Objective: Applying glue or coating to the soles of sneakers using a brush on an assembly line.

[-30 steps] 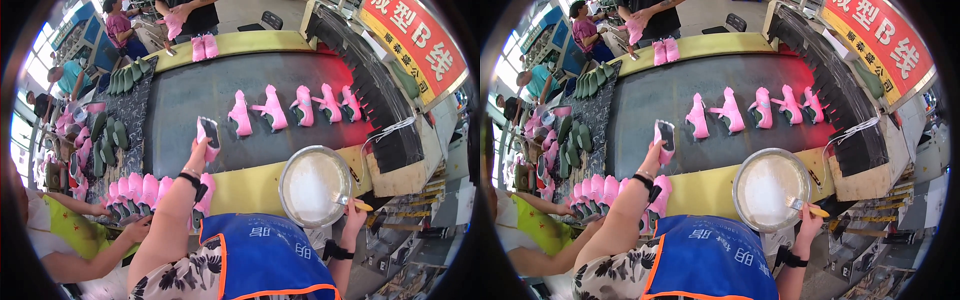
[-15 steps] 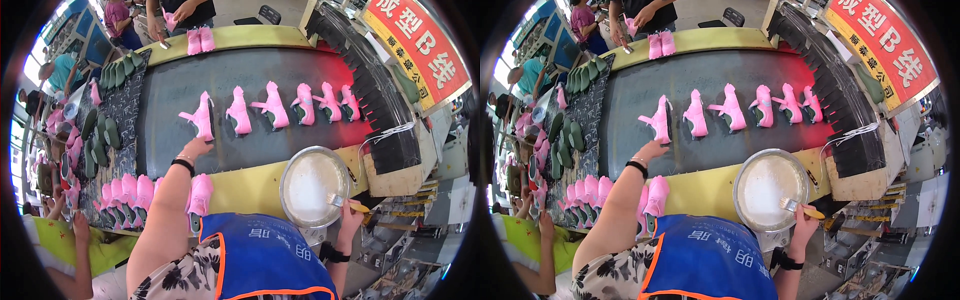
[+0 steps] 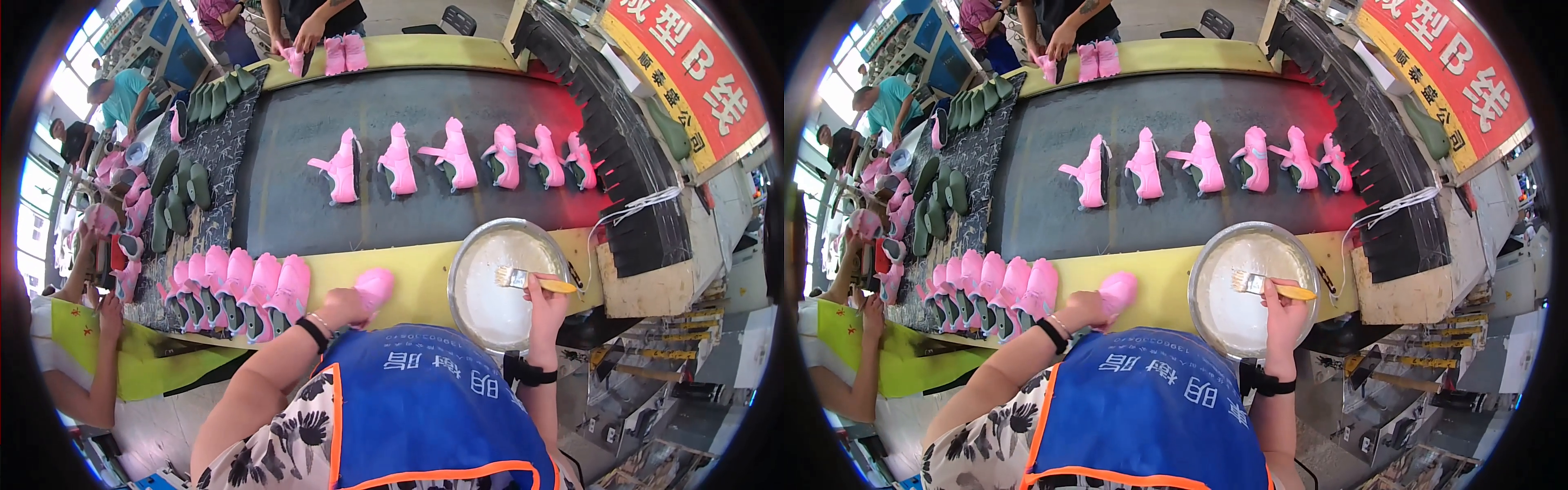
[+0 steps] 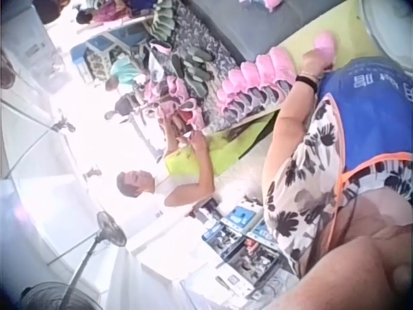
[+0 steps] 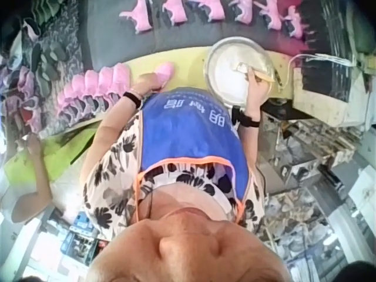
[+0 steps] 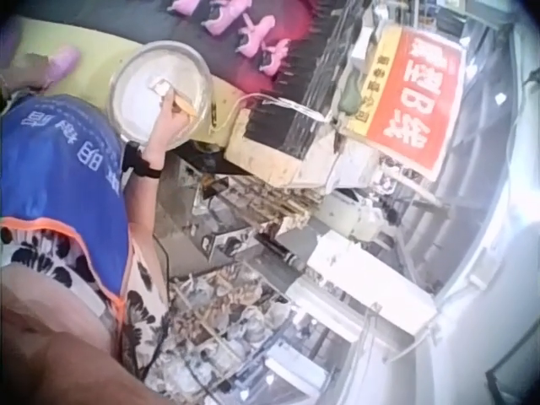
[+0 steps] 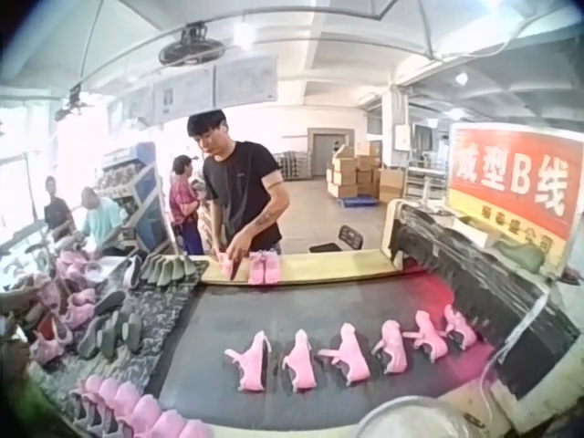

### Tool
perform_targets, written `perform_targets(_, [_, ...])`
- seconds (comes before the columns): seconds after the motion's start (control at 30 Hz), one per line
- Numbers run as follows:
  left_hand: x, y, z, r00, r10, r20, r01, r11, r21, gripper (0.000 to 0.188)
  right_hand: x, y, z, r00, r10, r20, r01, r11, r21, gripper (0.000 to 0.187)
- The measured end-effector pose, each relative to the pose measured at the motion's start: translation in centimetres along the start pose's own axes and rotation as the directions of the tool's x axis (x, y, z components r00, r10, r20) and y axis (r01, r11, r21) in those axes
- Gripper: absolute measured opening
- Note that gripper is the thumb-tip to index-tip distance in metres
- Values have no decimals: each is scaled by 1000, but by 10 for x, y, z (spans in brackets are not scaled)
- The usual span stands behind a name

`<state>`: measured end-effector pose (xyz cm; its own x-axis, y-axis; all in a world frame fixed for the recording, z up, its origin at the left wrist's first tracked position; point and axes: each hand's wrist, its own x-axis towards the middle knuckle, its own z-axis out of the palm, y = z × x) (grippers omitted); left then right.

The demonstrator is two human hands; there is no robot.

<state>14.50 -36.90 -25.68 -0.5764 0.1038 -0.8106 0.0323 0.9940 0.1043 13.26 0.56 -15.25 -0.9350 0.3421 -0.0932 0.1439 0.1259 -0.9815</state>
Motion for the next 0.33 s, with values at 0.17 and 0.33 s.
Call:
perform_targets(0.17, [59, 1, 0, 971, 238, -1, -217, 885, -413, 65, -4, 11, -25, 999, -32, -14, 32, 999, -9, 15])
perform_targets(0.33, [88, -82, 30, 847, -426, -319, 92, 707, -701, 82, -5, 49, -52, 999, 21, -36, -27, 983, -181, 14])
